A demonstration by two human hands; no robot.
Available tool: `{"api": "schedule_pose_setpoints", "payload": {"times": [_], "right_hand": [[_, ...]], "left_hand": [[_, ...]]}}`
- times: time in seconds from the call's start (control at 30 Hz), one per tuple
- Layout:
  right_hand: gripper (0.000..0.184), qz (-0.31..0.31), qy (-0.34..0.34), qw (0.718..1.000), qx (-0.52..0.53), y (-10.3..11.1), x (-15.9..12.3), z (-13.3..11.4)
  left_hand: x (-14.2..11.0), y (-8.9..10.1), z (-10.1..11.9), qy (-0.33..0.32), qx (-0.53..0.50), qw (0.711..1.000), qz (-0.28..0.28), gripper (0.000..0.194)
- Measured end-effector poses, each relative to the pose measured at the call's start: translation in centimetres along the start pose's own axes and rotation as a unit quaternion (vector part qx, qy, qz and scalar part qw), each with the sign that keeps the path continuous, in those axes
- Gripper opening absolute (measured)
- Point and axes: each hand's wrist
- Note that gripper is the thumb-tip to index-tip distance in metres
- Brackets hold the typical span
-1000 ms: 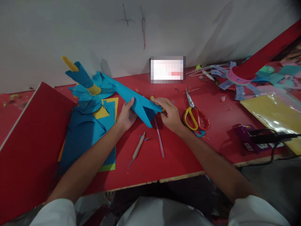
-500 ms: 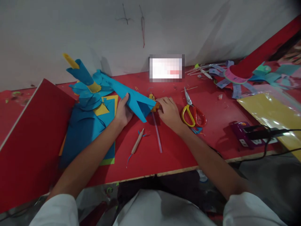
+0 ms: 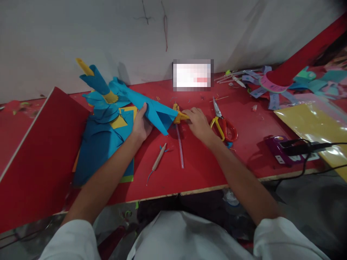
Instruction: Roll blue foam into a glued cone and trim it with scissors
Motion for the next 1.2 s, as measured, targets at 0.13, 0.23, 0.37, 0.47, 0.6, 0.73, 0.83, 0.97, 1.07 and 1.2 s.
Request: {"api": "schedule_pose_setpoints", "payload": {"times": [0.13, 0.23, 0.37, 0.47, 0.6, 0.73, 0.83, 0.97, 1.07, 1.2], "right_hand": [[0.039, 0.044, -0.03, 0.999, 0.01, 0.1, 0.4, 1.4], [0.038, 0.033, -0.037, 0.999, 0.007, 0.7, 0.6, 1.6], [0.042, 0.021, -0.035, 0.999, -0.023, 3.1, -0.3, 1.5], [0.044, 0.053, -0.102, 0.986, -0.122, 6.1, -2.3, 2.1], [0.045, -0.023, -0.208, 0.953, -0.218, 8.6, -5.2, 3.0], [0.053, -0.082, -0.211, 0.944, -0.24, 8.5, -6.2, 2.7], [0.052, -0.082, -0.208, 0.943, -0.245, 8.3, -6.0, 2.1], [0.051, -0.053, -0.254, 0.938, -0.23, 8.5, -5.9, 2.0], [0.051, -0.005, -0.282, 0.939, -0.196, 8.9, -6.3, 2.3], [0.044, 0.076, -0.279, 0.95, -0.113, 9.6, -7.2, 2.9]], "left_hand": [[0.2, 0.0, -0.1, 0.001, 0.007, 1.0, 0.005, 0.042], [0.3, -0.1, -0.2, 0.005, 0.013, 1.0, 0.004, 0.042], [0.2, -0.1, -0.1, -0.008, 0.012, 1.0, 0.007, 0.043], [0.1, 0.0, -0.1, -0.012, 0.017, 1.0, 0.009, 0.043], [0.1, 0.0, -0.3, -0.004, 0.021, 1.0, 0.008, 0.044], [-0.1, -0.1, -0.4, 0.0, 0.025, 1.0, 0.016, 0.045], [-0.2, -0.2, -0.3, 0.005, 0.031, 0.999, 0.012, 0.047], [-0.2, -0.2, -0.3, 0.007, 0.035, 0.999, 0.007, 0.047], [-0.2, -0.3, -0.2, 0.01, 0.037, 0.999, 0.017, 0.048], [-0.3, -0.4, -0.1, 0.009, 0.034, 0.999, 0.025, 0.051]]}}
Point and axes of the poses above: each hand's wrist, its own x-axis towards the middle knuckle, its own y-axis out of the back of the hand, z = x × y, and after that the axes turned 6 degrees about z, right-handed
